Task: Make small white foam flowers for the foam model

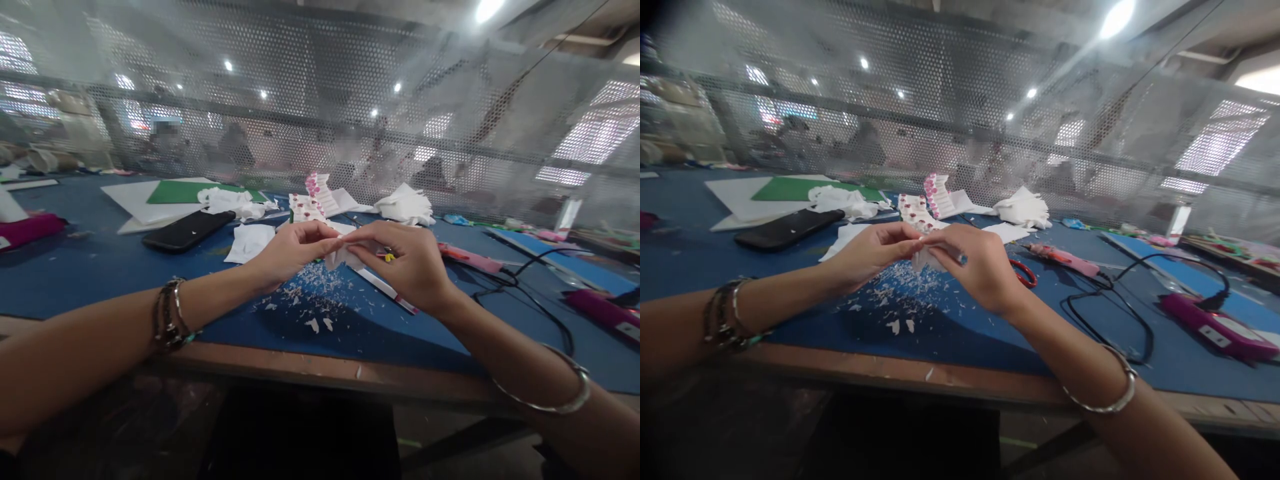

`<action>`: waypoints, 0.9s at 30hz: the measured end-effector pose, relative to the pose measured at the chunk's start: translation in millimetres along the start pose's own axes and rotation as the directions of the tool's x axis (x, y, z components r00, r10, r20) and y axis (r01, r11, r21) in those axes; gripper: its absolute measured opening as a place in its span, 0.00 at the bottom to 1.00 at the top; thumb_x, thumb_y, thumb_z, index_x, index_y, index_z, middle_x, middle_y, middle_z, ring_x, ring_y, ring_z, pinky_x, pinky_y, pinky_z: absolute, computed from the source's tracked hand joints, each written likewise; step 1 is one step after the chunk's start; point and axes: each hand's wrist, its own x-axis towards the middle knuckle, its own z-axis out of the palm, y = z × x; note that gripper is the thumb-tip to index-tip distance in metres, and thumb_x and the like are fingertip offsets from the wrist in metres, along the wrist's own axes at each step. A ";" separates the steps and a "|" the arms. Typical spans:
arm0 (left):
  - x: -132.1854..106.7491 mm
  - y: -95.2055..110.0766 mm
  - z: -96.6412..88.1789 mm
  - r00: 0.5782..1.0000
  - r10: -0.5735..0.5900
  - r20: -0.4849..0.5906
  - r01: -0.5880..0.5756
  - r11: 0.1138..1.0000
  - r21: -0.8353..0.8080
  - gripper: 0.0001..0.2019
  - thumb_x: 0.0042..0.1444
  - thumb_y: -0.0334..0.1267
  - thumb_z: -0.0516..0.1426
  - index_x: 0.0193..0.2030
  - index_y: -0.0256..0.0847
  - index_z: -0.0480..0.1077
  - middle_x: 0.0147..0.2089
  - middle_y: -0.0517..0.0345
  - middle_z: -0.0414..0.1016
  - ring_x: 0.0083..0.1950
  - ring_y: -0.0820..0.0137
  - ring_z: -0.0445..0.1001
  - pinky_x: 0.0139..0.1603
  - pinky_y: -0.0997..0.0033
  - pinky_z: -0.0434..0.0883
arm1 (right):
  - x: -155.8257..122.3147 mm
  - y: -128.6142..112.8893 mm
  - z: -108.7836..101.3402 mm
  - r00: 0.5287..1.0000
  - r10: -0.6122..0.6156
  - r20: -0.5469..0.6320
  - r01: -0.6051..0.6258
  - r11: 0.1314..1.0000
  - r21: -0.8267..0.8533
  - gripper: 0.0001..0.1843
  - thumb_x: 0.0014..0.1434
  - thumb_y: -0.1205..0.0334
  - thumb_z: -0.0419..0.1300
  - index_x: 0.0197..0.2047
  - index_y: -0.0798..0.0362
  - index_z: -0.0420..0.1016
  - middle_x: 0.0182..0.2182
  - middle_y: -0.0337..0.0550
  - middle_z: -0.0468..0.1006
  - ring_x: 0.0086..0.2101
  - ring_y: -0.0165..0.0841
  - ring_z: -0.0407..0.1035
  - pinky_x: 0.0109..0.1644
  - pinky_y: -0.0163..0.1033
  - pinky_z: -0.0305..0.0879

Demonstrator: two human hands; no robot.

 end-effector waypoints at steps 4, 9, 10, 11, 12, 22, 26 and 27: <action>0.3 0.8 -0.1 1.000 -0.003 0.001 0.003 1.000 0.008 0.02 0.44 0.33 0.58 0.26 0.36 0.69 0.24 0.63 0.69 0.26 0.79 0.64 0.29 0.78 0.61 | -2.6 1.8 0.9 0.993 -0.108 -0.037 0.105 0.992 -0.069 0.06 0.53 0.68 0.55 0.34 0.53 0.73 0.29 0.39 0.77 0.31 0.26 0.70 0.35 0.31 0.64; 0.8 -0.1 -1.2 1.000 0.010 0.011 -0.010 1.000 0.010 0.02 0.44 0.32 0.58 0.26 0.36 0.69 0.24 0.64 0.69 0.26 0.80 0.64 0.29 0.79 0.62 | -4.8 2.7 1.8 0.991 -0.124 -0.042 0.120 0.989 -0.090 0.06 0.54 0.68 0.55 0.34 0.53 0.72 0.29 0.39 0.77 0.31 0.26 0.70 0.35 0.30 0.64; 0.9 -0.3 -1.3 1.000 0.011 0.010 -0.011 1.000 0.011 0.02 0.44 0.32 0.58 0.26 0.36 0.69 0.24 0.64 0.69 0.26 0.80 0.64 0.29 0.79 0.62 | -4.6 2.7 1.6 0.992 -0.117 -0.038 0.114 0.990 -0.087 0.06 0.54 0.68 0.55 0.33 0.53 0.72 0.29 0.39 0.77 0.31 0.26 0.70 0.35 0.31 0.64; 1.0 -0.4 -1.4 1.000 0.013 0.011 -0.013 1.000 0.013 0.02 0.44 0.32 0.58 0.26 0.36 0.69 0.24 0.64 0.69 0.26 0.80 0.64 0.29 0.79 0.62 | -4.2 2.7 1.4 0.994 -0.107 -0.035 0.104 0.992 -0.078 0.06 0.54 0.68 0.55 0.33 0.53 0.72 0.29 0.39 0.77 0.31 0.26 0.70 0.35 0.31 0.64; 1.0 -0.3 -1.5 1.000 0.015 0.012 -0.015 1.000 0.014 0.02 0.44 0.32 0.58 0.26 0.36 0.69 0.24 0.64 0.69 0.26 0.80 0.64 0.29 0.79 0.62 | -3.7 2.7 1.0 0.995 -0.090 -0.032 0.088 0.994 -0.062 0.06 0.54 0.69 0.55 0.33 0.53 0.73 0.29 0.39 0.77 0.30 0.26 0.69 0.34 0.31 0.63; 1.3 6.1 -1.2 0.997 0.058 -0.052 -0.053 0.994 0.096 0.02 0.43 0.31 0.58 0.25 0.35 0.68 0.23 0.63 0.69 0.26 0.80 0.66 0.29 0.80 0.63 | 1.2 2.7 3.5 0.932 0.359 0.037 -0.342 0.846 0.410 0.05 0.52 0.68 0.55 0.29 0.56 0.73 0.22 0.35 0.73 0.22 0.22 0.64 0.23 0.28 0.57; 1.0 5.7 -1.9 0.996 0.072 -0.043 -0.066 0.989 0.131 0.03 0.45 0.32 0.58 0.26 0.35 0.68 0.23 0.63 0.68 0.25 0.79 0.65 0.29 0.78 0.63 | -2.1 3.4 6.6 0.948 0.317 0.035 -0.305 0.868 0.391 0.05 0.49 0.64 0.58 0.32 0.54 0.72 0.26 0.36 0.74 0.25 0.24 0.65 0.25 0.29 0.59; 0.8 5.3 -2.1 0.997 0.072 -0.038 -0.066 0.988 0.136 0.03 0.45 0.33 0.58 0.26 0.35 0.68 0.23 0.63 0.68 0.25 0.79 0.65 0.29 0.78 0.63 | -3.3 3.4 7.3 0.954 0.296 0.034 -0.288 0.883 0.371 0.05 0.49 0.64 0.58 0.32 0.53 0.72 0.27 0.36 0.74 0.26 0.24 0.65 0.26 0.30 0.59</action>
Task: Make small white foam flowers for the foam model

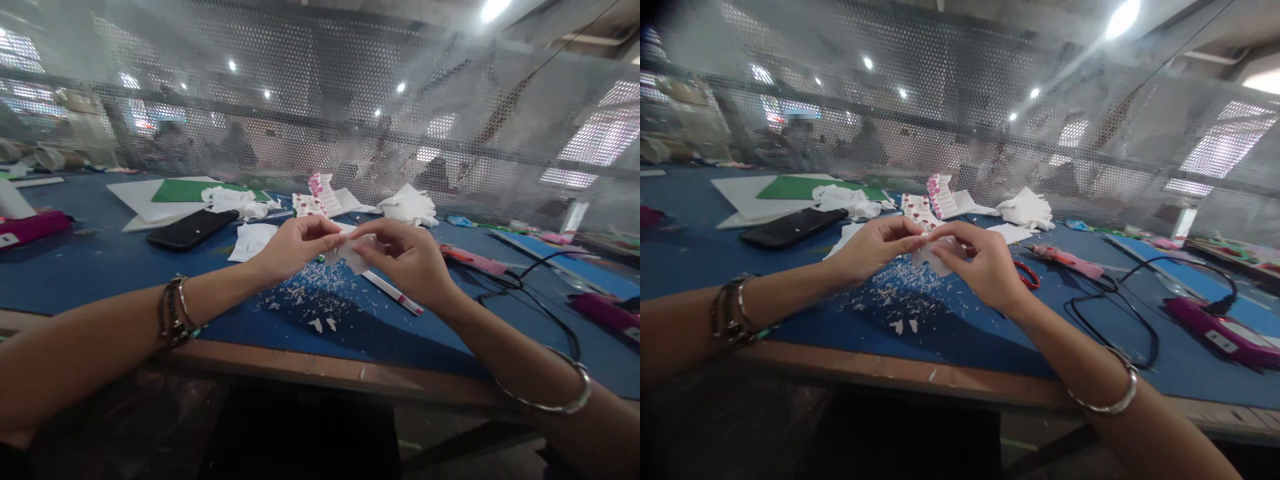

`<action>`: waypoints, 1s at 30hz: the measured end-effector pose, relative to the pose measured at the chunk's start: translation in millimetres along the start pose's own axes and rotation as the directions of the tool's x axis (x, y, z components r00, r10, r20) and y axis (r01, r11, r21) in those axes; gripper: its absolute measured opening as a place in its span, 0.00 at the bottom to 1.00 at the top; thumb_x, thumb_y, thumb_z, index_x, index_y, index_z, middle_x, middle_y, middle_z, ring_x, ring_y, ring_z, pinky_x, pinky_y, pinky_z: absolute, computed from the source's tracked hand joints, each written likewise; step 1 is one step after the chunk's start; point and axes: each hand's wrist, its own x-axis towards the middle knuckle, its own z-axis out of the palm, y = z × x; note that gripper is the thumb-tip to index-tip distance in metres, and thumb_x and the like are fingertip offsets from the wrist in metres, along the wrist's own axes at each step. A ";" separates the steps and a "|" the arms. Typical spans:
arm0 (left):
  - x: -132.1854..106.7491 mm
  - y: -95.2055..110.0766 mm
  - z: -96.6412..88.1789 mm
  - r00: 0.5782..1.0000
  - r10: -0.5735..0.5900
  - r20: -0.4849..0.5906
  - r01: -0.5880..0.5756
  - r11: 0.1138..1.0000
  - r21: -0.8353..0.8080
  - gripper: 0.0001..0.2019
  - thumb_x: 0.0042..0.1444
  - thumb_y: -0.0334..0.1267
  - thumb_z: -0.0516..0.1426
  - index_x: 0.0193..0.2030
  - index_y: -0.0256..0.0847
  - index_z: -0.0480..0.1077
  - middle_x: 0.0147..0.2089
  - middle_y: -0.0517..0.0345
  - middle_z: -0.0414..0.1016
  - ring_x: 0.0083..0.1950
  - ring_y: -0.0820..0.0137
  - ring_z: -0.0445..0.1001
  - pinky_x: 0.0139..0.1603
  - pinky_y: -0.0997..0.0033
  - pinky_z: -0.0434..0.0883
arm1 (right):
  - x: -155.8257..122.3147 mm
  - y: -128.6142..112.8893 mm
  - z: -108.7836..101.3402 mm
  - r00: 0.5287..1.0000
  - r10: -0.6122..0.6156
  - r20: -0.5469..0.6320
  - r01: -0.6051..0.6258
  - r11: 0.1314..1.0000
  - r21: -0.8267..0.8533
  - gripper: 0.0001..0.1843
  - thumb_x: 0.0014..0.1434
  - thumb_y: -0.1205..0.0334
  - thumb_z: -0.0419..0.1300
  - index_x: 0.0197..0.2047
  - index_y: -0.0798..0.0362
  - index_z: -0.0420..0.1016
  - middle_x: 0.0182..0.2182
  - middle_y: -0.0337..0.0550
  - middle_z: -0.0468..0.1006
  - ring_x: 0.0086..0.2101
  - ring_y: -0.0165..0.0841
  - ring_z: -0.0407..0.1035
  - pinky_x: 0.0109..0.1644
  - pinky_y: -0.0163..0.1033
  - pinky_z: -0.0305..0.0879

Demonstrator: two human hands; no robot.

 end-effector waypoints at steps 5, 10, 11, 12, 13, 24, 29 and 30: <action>-0.6 -1.9 -0.4 1.000 0.006 0.015 -0.006 1.000 0.014 0.05 0.45 0.35 0.58 0.27 0.36 0.68 0.24 0.62 0.69 0.27 0.78 0.66 0.30 0.77 0.63 | -2.4 0.6 2.5 0.999 -0.050 -0.010 0.049 0.997 -0.066 0.06 0.50 0.64 0.57 0.33 0.53 0.73 0.29 0.37 0.76 0.27 0.25 0.66 0.28 0.32 0.60; 0.5 -1.3 0.5 1.000 0.003 0.010 -0.003 0.999 0.033 0.05 0.45 0.36 0.58 0.27 0.35 0.68 0.25 0.62 0.69 0.27 0.78 0.65 0.31 0.76 0.63 | -2.1 -1.1 2.0 0.995 -0.094 -0.020 0.090 0.987 -0.133 0.05 0.51 0.66 0.56 0.32 0.53 0.73 0.28 0.37 0.76 0.26 0.25 0.66 0.29 0.32 0.60; 0.7 -1.1 0.5 1.000 0.001 0.005 -0.002 0.999 0.033 0.06 0.45 0.36 0.58 0.27 0.35 0.68 0.25 0.61 0.69 0.27 0.78 0.65 0.31 0.76 0.63 | -2.2 -1.6 1.7 0.994 -0.105 -0.025 0.100 0.985 -0.141 0.05 0.51 0.67 0.56 0.32 0.54 0.73 0.28 0.37 0.76 0.26 0.24 0.66 0.29 0.31 0.60; 0.8 -0.9 0.5 1.000 0.000 0.001 0.000 0.999 0.032 0.06 0.45 0.36 0.58 0.27 0.35 0.68 0.25 0.61 0.69 0.28 0.77 0.65 0.31 0.76 0.63 | -2.3 -2.3 1.4 0.993 -0.113 -0.033 0.107 0.984 -0.146 0.06 0.50 0.68 0.56 0.32 0.54 0.73 0.27 0.37 0.76 0.25 0.24 0.66 0.28 0.31 0.60; 0.9 -0.8 0.3 1.000 -0.001 -0.003 0.001 0.999 0.032 0.06 0.44 0.36 0.58 0.28 0.34 0.68 0.26 0.61 0.69 0.28 0.77 0.65 0.32 0.76 0.63 | -2.4 -3.0 1.2 0.993 -0.115 -0.041 0.108 0.983 -0.147 0.06 0.50 0.70 0.56 0.31 0.54 0.73 0.27 0.37 0.76 0.25 0.24 0.66 0.28 0.31 0.60; 0.7 1.4 1.2 0.999 -0.003 -0.034 0.005 0.998 0.058 0.05 0.44 0.34 0.58 0.26 0.35 0.68 0.24 0.62 0.68 0.26 0.78 0.64 0.30 0.78 0.63 | 1.5 -3.6 4.7 0.982 0.190 0.019 -0.188 0.944 0.273 0.06 0.48 0.70 0.57 0.30 0.54 0.74 0.25 0.36 0.75 0.23 0.23 0.65 0.25 0.30 0.60; 0.3 3.5 2.4 0.999 -0.007 -0.053 0.009 0.999 0.039 0.04 0.43 0.34 0.58 0.25 0.35 0.67 0.24 0.63 0.68 0.26 0.78 0.64 0.30 0.77 0.63 | -0.6 1.6 7.7 0.971 0.236 0.018 -0.218 0.860 0.460 0.05 0.48 0.68 0.58 0.30 0.53 0.74 0.27 0.37 0.75 0.26 0.24 0.66 0.27 0.31 0.61; 0.2 3.6 2.5 0.998 -0.008 -0.054 0.010 0.999 0.040 0.04 0.43 0.34 0.58 0.25 0.35 0.67 0.24 0.63 0.68 0.26 0.78 0.65 0.30 0.77 0.63 | -0.8 2.0 8.1 0.969 0.246 0.016 -0.223 0.850 0.478 0.05 0.48 0.68 0.58 0.30 0.53 0.74 0.28 0.37 0.75 0.26 0.24 0.66 0.27 0.31 0.61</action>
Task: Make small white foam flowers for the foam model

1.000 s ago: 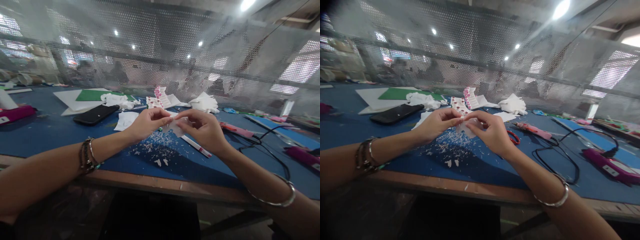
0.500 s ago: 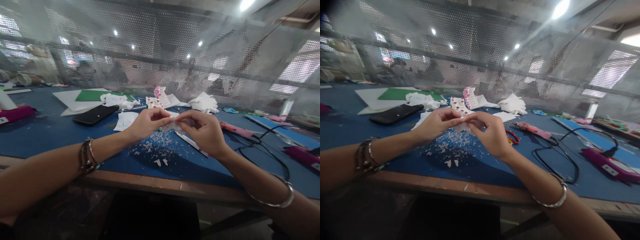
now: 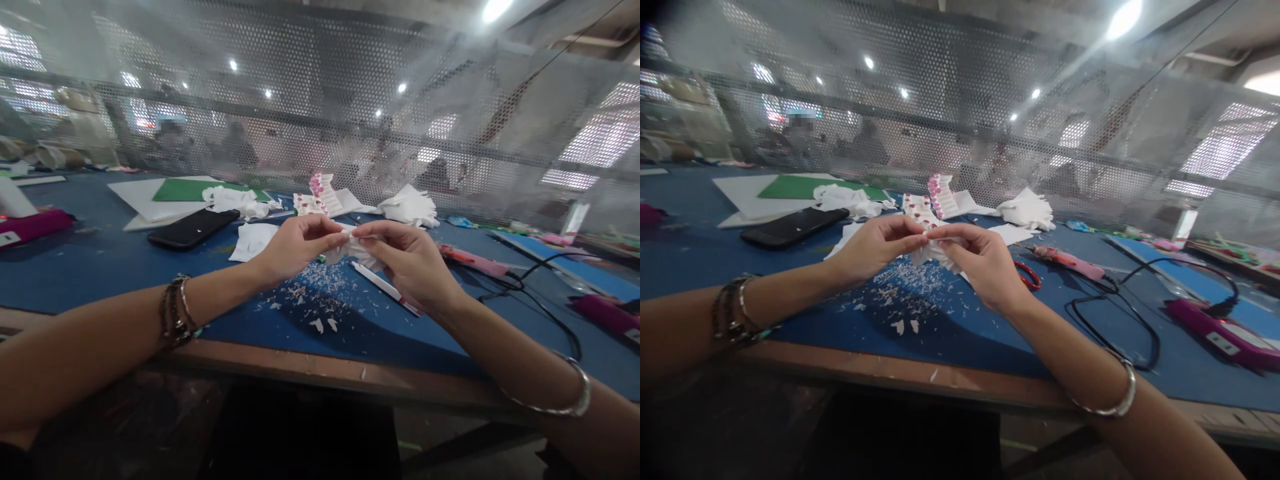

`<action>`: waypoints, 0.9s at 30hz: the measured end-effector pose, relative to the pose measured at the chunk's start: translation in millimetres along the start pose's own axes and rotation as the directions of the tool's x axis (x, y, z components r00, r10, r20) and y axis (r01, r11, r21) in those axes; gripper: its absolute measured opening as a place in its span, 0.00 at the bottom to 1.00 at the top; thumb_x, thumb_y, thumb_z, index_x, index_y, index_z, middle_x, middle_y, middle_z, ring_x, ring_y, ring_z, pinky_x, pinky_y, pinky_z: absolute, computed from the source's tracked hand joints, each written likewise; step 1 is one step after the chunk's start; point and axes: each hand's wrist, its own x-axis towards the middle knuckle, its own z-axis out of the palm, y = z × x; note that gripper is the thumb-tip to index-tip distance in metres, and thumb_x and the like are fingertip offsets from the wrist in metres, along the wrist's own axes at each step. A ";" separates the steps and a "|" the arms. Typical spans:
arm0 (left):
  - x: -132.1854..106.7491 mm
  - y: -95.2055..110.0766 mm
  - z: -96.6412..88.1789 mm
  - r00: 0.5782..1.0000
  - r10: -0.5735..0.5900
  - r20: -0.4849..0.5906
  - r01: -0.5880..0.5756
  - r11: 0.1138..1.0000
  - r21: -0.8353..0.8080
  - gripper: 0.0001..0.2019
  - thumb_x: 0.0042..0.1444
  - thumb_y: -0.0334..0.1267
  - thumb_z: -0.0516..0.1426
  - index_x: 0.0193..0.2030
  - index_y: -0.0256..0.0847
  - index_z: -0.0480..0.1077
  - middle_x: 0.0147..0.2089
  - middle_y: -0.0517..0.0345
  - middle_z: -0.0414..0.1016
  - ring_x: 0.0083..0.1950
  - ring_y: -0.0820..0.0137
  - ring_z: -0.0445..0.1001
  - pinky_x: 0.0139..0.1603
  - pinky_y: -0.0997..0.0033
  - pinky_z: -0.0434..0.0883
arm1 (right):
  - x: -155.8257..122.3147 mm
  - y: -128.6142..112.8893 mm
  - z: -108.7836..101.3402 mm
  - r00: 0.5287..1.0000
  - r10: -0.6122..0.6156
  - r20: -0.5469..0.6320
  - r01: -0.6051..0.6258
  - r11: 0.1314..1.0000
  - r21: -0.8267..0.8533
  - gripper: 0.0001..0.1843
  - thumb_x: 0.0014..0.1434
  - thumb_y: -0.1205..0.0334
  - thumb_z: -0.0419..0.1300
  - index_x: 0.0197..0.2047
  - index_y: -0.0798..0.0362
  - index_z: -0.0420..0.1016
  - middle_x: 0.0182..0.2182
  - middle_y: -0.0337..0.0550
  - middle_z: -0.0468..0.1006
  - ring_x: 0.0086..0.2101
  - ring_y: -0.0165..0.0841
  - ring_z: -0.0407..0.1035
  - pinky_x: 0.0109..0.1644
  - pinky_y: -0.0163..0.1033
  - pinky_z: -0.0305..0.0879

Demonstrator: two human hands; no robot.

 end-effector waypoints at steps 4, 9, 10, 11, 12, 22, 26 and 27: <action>0.1 -1.4 -0.2 1.000 0.002 -0.003 -0.001 1.000 0.005 0.05 0.43 0.34 0.58 0.25 0.35 0.67 0.24 0.62 0.69 0.26 0.78 0.65 0.30 0.77 0.63 | 0.2 -2.3 -0.6 1.000 0.001 -0.006 -0.002 0.997 -0.075 0.05 0.48 0.68 0.58 0.31 0.53 0.74 0.24 0.35 0.73 0.21 0.21 0.62 0.22 0.30 0.57; 0.7 -6.5 -1.4 1.000 0.013 0.015 -0.013 1.000 0.018 0.06 0.44 0.36 0.58 0.28 0.35 0.68 0.27 0.60 0.70 0.29 0.77 0.66 0.32 0.77 0.64 | -1.3 -9.3 -1.2 0.976 -0.194 0.095 0.216 0.878 -0.427 0.07 0.48 0.70 0.58 0.32 0.53 0.75 0.27 0.37 0.75 0.28 0.26 0.67 0.32 0.33 0.63; 0.6 -7.5 -1.7 1.000 0.013 0.019 -0.013 1.000 0.017 0.06 0.44 0.36 0.58 0.28 0.35 0.68 0.27 0.60 0.70 0.30 0.77 0.66 0.33 0.77 0.64 | -2.0 -9.7 -0.9 0.962 -0.249 0.114 0.273 0.838 -0.472 0.07 0.48 0.70 0.58 0.32 0.52 0.75 0.29 0.38 0.76 0.32 0.27 0.68 0.36 0.35 0.63; 0.4 -8.3 -1.9 1.000 0.014 0.024 -0.014 1.000 0.016 0.06 0.45 0.37 0.58 0.28 0.35 0.68 0.28 0.60 0.70 0.30 0.77 0.66 0.33 0.77 0.64 | -2.6 -9.7 -0.6 0.949 -0.288 0.125 0.311 0.804 -0.507 0.07 0.48 0.70 0.58 0.32 0.52 0.75 0.30 0.39 0.76 0.34 0.29 0.69 0.39 0.36 0.63; 0.2 -9.0 -2.0 0.999 0.016 0.032 -0.017 1.000 0.016 0.07 0.45 0.37 0.58 0.28 0.35 0.68 0.28 0.59 0.71 0.30 0.77 0.66 0.33 0.77 0.64 | -3.1 -9.2 -0.3 0.943 -0.308 0.126 0.326 0.781 -0.533 0.07 0.49 0.69 0.58 0.32 0.52 0.74 0.31 0.39 0.77 0.34 0.29 0.69 0.39 0.36 0.64; 0.0 -7.9 -1.3 0.997 -0.013 0.079 0.020 0.997 -0.081 0.05 0.43 0.35 0.59 0.26 0.36 0.68 0.26 0.63 0.69 0.28 0.78 0.66 0.31 0.76 0.62 | -3.0 -10.0 -5.3 0.860 -0.436 0.264 0.480 0.520 -0.707 0.08 0.53 0.68 0.55 0.34 0.50 0.74 0.29 0.38 0.78 0.28 0.26 0.70 0.31 0.33 0.64; 0.3 -8.2 -0.7 0.996 -0.025 0.086 0.033 0.995 -0.096 0.03 0.43 0.33 0.58 0.26 0.36 0.68 0.25 0.63 0.69 0.27 0.79 0.65 0.31 0.77 0.62 | -3.8 -10.4 -7.6 0.785 -0.517 0.340 0.571 0.392 -0.721 0.07 0.54 0.69 0.54 0.34 0.52 0.73 0.30 0.39 0.77 0.31 0.27 0.70 0.35 0.33 0.64; 0.2 -8.2 -0.6 0.996 -0.026 0.085 0.034 0.995 -0.095 0.03 0.43 0.33 0.58 0.26 0.36 0.68 0.25 0.63 0.69 0.27 0.79 0.65 0.30 0.77 0.62 | -3.8 -9.9 -8.1 0.772 -0.530 0.351 0.583 0.368 -0.724 0.07 0.54 0.68 0.54 0.34 0.52 0.73 0.30 0.39 0.77 0.32 0.27 0.70 0.36 0.33 0.64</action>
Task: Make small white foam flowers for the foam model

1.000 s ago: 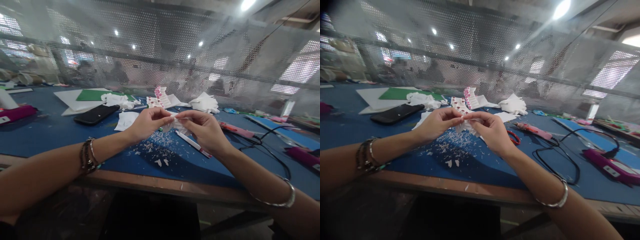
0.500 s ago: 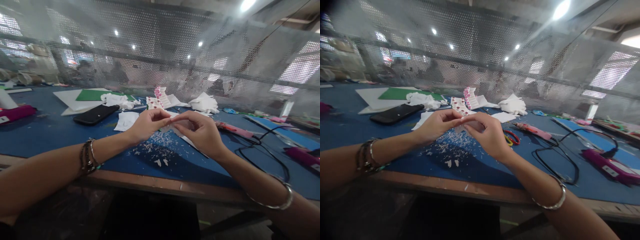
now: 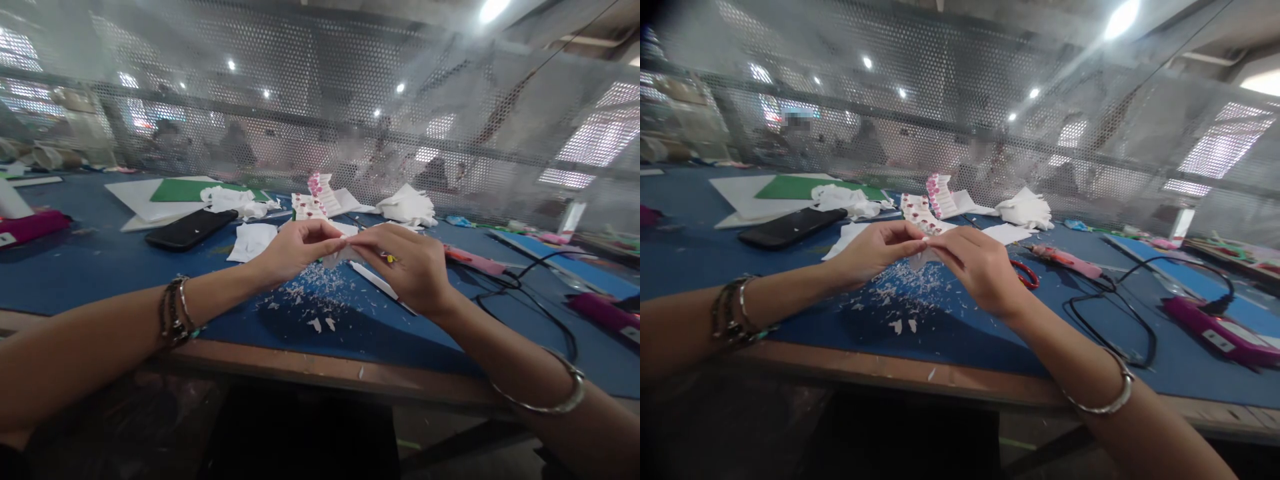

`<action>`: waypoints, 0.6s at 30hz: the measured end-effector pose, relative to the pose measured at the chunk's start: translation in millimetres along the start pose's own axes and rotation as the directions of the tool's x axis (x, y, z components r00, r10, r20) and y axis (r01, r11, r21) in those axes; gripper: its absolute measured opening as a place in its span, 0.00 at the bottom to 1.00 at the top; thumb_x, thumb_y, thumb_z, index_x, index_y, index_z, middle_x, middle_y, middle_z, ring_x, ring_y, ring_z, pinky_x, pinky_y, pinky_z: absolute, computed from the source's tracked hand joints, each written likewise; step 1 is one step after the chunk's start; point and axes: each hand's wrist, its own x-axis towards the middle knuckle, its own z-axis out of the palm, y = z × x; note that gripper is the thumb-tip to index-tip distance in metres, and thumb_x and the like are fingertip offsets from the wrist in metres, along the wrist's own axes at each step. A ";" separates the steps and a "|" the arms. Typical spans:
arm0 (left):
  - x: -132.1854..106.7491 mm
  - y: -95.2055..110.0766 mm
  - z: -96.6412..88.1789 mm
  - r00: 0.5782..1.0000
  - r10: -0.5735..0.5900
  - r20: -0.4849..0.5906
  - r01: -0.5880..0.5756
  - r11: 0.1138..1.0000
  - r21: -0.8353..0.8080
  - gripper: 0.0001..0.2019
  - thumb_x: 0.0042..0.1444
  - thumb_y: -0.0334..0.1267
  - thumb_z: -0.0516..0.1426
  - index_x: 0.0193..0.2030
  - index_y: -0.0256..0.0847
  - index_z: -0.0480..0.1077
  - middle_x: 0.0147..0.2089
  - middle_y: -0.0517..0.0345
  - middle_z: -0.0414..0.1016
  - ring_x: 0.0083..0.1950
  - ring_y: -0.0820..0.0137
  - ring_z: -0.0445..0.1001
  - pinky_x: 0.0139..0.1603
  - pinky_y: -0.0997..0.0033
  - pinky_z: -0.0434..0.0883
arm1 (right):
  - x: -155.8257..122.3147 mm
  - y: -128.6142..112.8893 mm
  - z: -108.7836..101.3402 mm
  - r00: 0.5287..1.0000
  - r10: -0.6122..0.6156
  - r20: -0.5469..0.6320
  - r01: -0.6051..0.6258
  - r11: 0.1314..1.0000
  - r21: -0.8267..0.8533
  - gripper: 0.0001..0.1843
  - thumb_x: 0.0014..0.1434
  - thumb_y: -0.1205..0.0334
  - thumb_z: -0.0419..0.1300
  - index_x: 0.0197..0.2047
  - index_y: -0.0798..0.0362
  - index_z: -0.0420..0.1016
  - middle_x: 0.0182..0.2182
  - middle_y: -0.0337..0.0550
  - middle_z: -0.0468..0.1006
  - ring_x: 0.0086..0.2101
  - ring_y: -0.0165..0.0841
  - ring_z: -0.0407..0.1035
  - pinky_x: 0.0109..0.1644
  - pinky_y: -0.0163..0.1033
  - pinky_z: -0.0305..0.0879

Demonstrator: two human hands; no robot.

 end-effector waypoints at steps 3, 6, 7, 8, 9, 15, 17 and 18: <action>-0.5 0.2 -0.2 1.000 -0.001 0.000 0.001 1.000 0.001 0.04 0.43 0.34 0.58 0.25 0.36 0.68 0.24 0.63 0.68 0.26 0.79 0.64 0.30 0.77 0.62 | -1.1 1.4 0.9 1.000 -0.026 0.003 0.026 0.999 -0.040 0.07 0.55 0.68 0.53 0.34 0.51 0.72 0.30 0.39 0.77 0.32 0.28 0.69 0.36 0.33 0.64; -0.9 1.1 -0.5 1.000 0.008 0.005 -0.008 1.000 0.020 0.04 0.44 0.34 0.58 0.25 0.36 0.68 0.25 0.63 0.68 0.26 0.79 0.64 0.29 0.78 0.62 | -1.0 1.8 2.1 1.000 -0.009 0.013 0.009 0.998 -0.055 0.06 0.56 0.67 0.52 0.33 0.52 0.70 0.29 0.39 0.76 0.31 0.27 0.69 0.35 0.33 0.63; -0.8 1.3 -0.7 1.000 0.014 0.009 -0.014 0.999 0.030 0.04 0.44 0.34 0.58 0.25 0.36 0.68 0.24 0.63 0.68 0.26 0.79 0.64 0.29 0.78 0.62 | -0.7 1.8 2.2 1.000 0.003 0.016 -0.002 0.998 -0.056 0.06 0.56 0.67 0.52 0.33 0.52 0.70 0.29 0.40 0.76 0.30 0.27 0.68 0.34 0.32 0.63; -0.7 1.6 -0.8 1.000 0.021 0.012 -0.021 0.999 0.041 0.04 0.44 0.34 0.58 0.26 0.36 0.68 0.24 0.64 0.67 0.25 0.80 0.63 0.28 0.78 0.62 | -0.2 1.7 2.0 1.000 0.016 0.022 -0.015 0.998 -0.055 0.06 0.56 0.67 0.52 0.33 0.52 0.70 0.29 0.40 0.76 0.30 0.27 0.68 0.34 0.32 0.62; -0.5 1.8 -1.0 0.999 0.027 0.017 -0.028 0.998 0.053 0.04 0.44 0.34 0.58 0.26 0.36 0.68 0.24 0.64 0.67 0.25 0.80 0.63 0.28 0.78 0.62 | 0.4 1.6 1.6 0.999 0.029 0.031 -0.027 0.998 -0.052 0.05 0.56 0.67 0.53 0.32 0.53 0.70 0.28 0.40 0.75 0.30 0.27 0.68 0.34 0.32 0.62; 1.0 0.5 -3.7 0.993 0.102 0.056 -0.111 0.970 0.215 0.07 0.44 0.37 0.58 0.28 0.34 0.69 0.25 0.60 0.69 0.24 0.78 0.64 0.25 0.78 0.62 | 4.0 2.8 -2.3 0.987 0.098 0.130 -0.099 0.995 0.003 0.05 0.55 0.67 0.54 0.30 0.56 0.70 0.23 0.38 0.72 0.23 0.24 0.62 0.28 0.30 0.57; 1.3 -0.4 -4.5 0.989 0.132 0.066 -0.145 0.955 0.258 0.08 0.44 0.37 0.58 0.29 0.34 0.70 0.26 0.59 0.70 0.25 0.78 0.65 0.25 0.78 0.63 | 4.1 3.9 -1.5 0.980 0.127 0.153 -0.134 0.990 0.038 0.05 0.54 0.67 0.54 0.30 0.57 0.70 0.22 0.37 0.70 0.22 0.23 0.60 0.27 0.30 0.55; 1.3 -0.7 -4.7 0.987 0.147 0.067 -0.159 0.950 0.269 0.08 0.44 0.37 0.58 0.29 0.34 0.70 0.26 0.59 0.71 0.25 0.78 0.66 0.25 0.78 0.64 | 4.0 4.4 -0.7 0.977 0.146 0.158 -0.156 0.986 0.056 0.04 0.54 0.67 0.55 0.29 0.57 0.70 0.22 0.37 0.70 0.22 0.23 0.59 0.26 0.30 0.54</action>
